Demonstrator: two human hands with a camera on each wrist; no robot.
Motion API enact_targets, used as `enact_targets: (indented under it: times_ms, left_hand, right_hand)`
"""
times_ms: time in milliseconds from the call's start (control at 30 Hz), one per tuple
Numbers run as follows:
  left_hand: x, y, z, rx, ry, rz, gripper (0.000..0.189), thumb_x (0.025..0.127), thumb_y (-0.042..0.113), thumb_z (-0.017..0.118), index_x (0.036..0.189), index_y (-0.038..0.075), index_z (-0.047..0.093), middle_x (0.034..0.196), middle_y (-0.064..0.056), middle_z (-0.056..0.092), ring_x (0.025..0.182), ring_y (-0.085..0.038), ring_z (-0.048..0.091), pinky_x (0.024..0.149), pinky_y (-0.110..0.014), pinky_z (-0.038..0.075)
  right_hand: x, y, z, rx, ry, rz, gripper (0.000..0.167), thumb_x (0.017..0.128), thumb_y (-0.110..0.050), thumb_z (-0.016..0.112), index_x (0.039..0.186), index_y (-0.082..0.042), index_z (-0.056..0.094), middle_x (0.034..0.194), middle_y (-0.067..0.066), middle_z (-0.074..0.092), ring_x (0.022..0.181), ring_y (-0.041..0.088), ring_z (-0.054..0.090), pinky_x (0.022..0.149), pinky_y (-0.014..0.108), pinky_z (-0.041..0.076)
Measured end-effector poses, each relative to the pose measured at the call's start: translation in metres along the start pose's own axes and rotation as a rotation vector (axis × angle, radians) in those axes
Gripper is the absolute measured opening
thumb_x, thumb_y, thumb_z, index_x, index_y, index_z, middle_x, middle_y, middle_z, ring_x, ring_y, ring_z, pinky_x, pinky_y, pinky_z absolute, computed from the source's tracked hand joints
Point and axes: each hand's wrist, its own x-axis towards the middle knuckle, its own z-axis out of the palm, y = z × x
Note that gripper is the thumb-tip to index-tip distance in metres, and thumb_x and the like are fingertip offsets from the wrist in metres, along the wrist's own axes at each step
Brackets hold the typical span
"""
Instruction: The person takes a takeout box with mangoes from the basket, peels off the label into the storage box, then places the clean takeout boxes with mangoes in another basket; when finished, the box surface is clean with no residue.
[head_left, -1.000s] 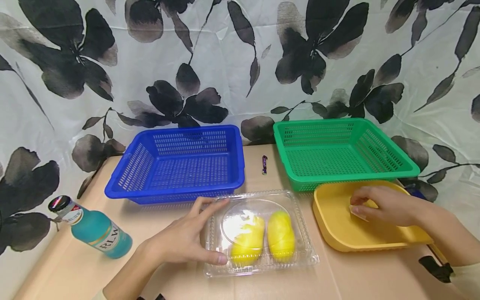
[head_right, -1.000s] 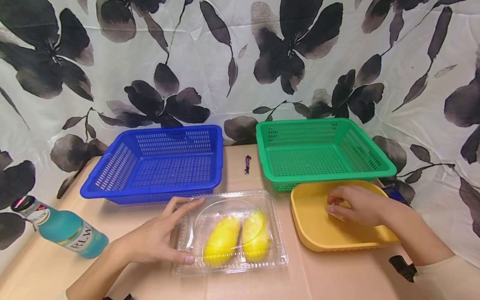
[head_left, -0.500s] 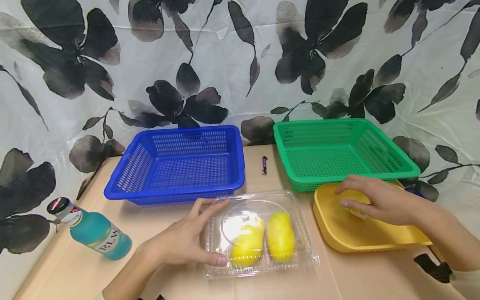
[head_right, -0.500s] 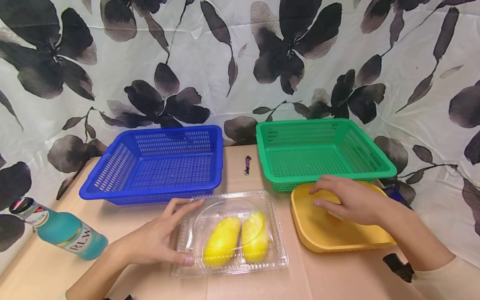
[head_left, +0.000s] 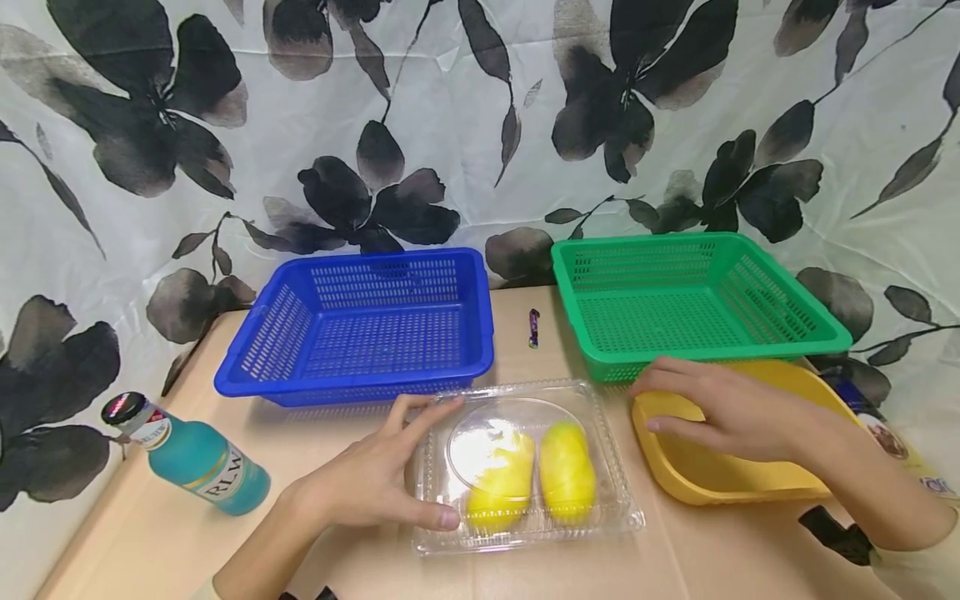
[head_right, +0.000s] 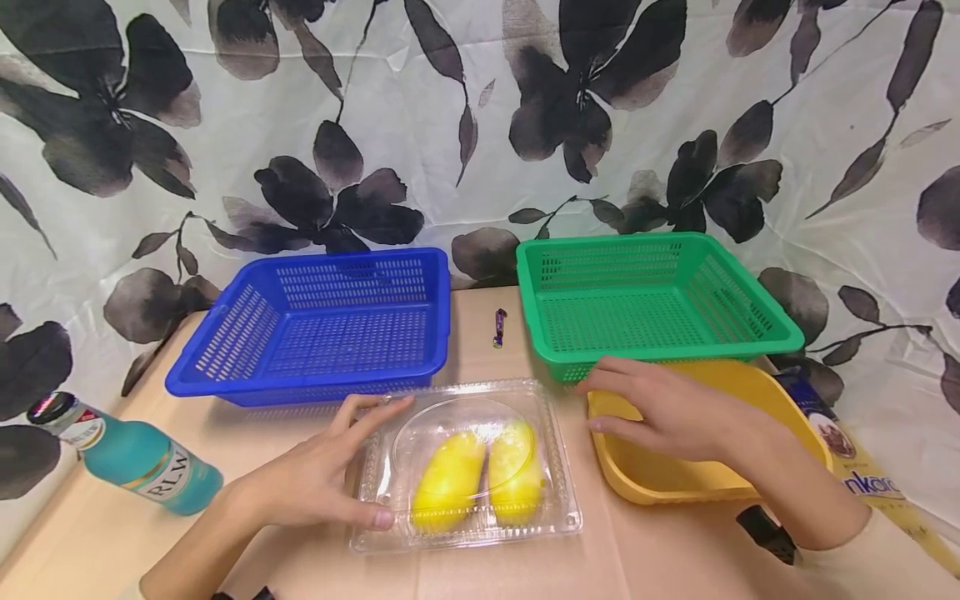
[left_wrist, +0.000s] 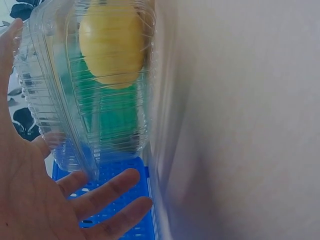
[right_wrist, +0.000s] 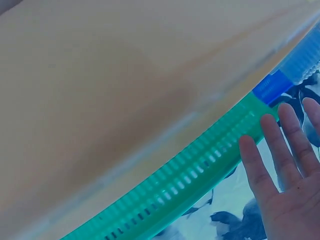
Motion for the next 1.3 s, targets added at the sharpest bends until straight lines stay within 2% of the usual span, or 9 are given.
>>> enact_targets:
  times_ms: [133,333,433,533,767,900,1033,1133,1300]
  left_hand:
    - [0.0,0.001,0.0,0.002,0.01,0.0,0.116,0.064,0.08,0.08,0.158,0.057,0.016,0.155,0.003,0.025,0.119,-0.032,0.056,0.091,-0.054,0.053]
    - [0.0,0.001,0.001,0.001,0.011,0.004,0.117,0.064,0.079,0.08,0.159,0.055,0.018,0.157,0.002,0.024,0.12,-0.032,0.056,0.091,-0.053,0.053]
    - [0.001,0.002,0.001,-0.002,0.001,0.006,0.116,0.065,0.08,0.079,0.16,0.053,0.018,0.157,0.002,0.025,0.12,-0.032,0.056,0.091,-0.053,0.053]
    - [0.003,0.003,0.001,-0.008,-0.019,0.0,0.116,0.066,0.08,0.078,0.16,0.053,0.017,0.159,0.002,0.023,0.124,-0.034,0.055,0.094,-0.058,0.053]
    - [0.002,0.005,-0.001,-0.007,-0.051,-0.01,0.115,0.07,0.08,0.075,0.162,0.051,0.013,0.167,-0.001,0.013,0.132,-0.044,0.051,0.097,-0.067,0.05]
    - [-0.002,0.007,-0.001,-0.051,-0.078,-0.005,0.113,0.075,0.074,0.076,0.163,0.05,0.009,0.171,-0.006,0.002,0.141,-0.049,0.042,0.102,-0.07,0.045]
    - [-0.009,0.007,-0.002,-0.096,-0.1,0.019,0.115,0.079,0.065,0.08,0.164,0.044,0.005,0.172,-0.011,-0.013,0.149,-0.053,0.026,0.108,-0.072,0.038]
    - [-0.014,0.007,-0.003,-0.098,-0.103,0.054,0.123,0.074,0.062,0.085,0.165,0.04,0.005,0.171,-0.014,-0.017,0.151,-0.053,0.019,0.11,-0.071,0.036]
    - [-0.016,0.007,0.0,-0.058,-0.082,0.087,0.131,0.064,0.068,0.088,0.165,0.041,0.009,0.171,-0.018,-0.014,0.15,-0.052,0.023,0.111,-0.069,0.036]
  right_hand:
    - [0.006,-0.005,0.001,0.009,-0.004,-0.009,0.031,0.098,-0.033,0.072,0.127,-0.034,0.063,0.12,-0.022,0.057,0.102,0.004,0.06,0.088,0.031,0.058]
    - [0.011,-0.012,0.004,0.022,-0.018,-0.003,0.042,0.097,-0.04,0.072,0.136,-0.028,0.061,0.136,-0.012,0.055,0.114,0.011,0.062,0.092,0.038,0.059]
    - [0.012,-0.015,0.004,0.033,-0.052,0.028,0.05,0.097,-0.047,0.069,0.142,-0.028,0.058,0.145,-0.007,0.052,0.12,0.017,0.061,0.093,0.044,0.058]
    - [0.013,-0.018,0.006,0.054,-0.095,0.062,0.061,0.095,-0.056,0.066,0.148,-0.029,0.054,0.153,-0.002,0.047,0.126,0.025,0.06,0.096,0.051,0.057]
    - [0.012,-0.025,0.012,0.12,-0.191,0.155,0.08,0.086,-0.072,0.065,0.155,-0.035,0.045,0.167,0.008,0.03,0.14,0.044,0.048,0.1,0.063,0.05]
    - [0.011,-0.031,0.018,0.185,-0.236,0.191,0.086,0.082,-0.071,0.07,0.157,-0.039,0.041,0.17,0.011,0.024,0.144,0.049,0.04,0.101,0.07,0.046]
    - [0.012,-0.037,0.026,0.248,-0.252,0.182,0.097,0.079,-0.064,0.079,0.16,-0.039,0.032,0.17,0.011,0.023,0.148,0.048,0.033,0.106,0.074,0.038]
    - [0.013,-0.041,0.03,0.27,-0.275,0.183,0.108,0.075,-0.066,0.081,0.163,-0.039,0.024,0.17,0.013,0.022,0.151,0.047,0.029,0.111,0.076,0.029]
    - [0.011,-0.046,0.032,0.253,-0.302,0.218,0.117,0.07,-0.073,0.078,0.164,-0.042,0.016,0.171,0.015,0.015,0.153,0.046,0.024,0.112,0.079,0.02]
